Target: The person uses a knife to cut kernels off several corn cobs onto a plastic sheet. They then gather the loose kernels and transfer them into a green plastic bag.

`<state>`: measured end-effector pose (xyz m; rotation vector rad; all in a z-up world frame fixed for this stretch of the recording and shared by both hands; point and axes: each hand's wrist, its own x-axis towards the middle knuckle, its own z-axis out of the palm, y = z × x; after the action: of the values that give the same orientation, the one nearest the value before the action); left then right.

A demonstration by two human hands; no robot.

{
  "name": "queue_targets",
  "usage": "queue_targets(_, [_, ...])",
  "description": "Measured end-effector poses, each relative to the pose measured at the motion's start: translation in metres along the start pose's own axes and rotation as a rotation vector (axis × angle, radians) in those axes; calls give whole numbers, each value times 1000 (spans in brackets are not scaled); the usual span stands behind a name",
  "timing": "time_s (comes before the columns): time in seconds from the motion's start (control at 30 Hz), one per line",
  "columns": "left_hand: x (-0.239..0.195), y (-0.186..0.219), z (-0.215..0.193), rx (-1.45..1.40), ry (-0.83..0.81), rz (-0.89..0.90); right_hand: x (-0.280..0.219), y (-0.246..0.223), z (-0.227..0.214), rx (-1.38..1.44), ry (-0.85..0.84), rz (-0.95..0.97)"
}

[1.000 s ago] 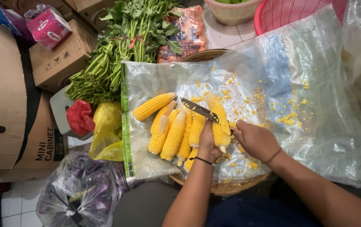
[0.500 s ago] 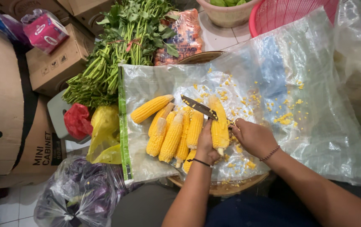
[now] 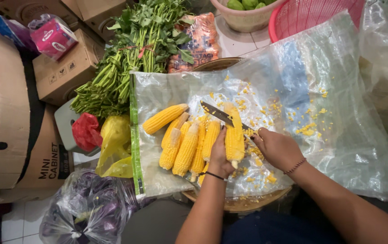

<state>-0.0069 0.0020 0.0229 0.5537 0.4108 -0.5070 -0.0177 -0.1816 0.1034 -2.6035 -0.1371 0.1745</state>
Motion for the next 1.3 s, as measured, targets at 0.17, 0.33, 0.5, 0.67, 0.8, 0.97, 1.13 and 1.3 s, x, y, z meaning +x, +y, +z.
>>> queue_targets(0.17, [-5, -3, 3, -27, -143, -81, 7, 5, -7, 21, -5, 40])
queue_targets(0.33, [-10, 0, 11, -1, -117, -84, 9, 7, -11, 9, -28, 106])
queue_targets(0.5, [-16, 10, 6, -31, -244, -170, 9, 9, -11, 19, 47, 75])
queue_targets(0.67, [-16, 3, 9, -22, -374, -104, 15, 22, -15, 74, 136, 79])
queue_targets(0.8, [-4, 5, 11, 557, 215, 429, 9, 23, -11, 252, 82, 29])
queue_targets(0.97, [4, 9, 0, 696, 250, 562, -13, 14, 9, 527, -131, -90])
queue_targets(1.13, [3, 9, 2, 201, 120, 347, -13, 13, 28, 475, -165, -70])
queue_targets(1.3, [0, 15, 1, 151, 105, 200, -6, 21, 26, 388, -78, 73])
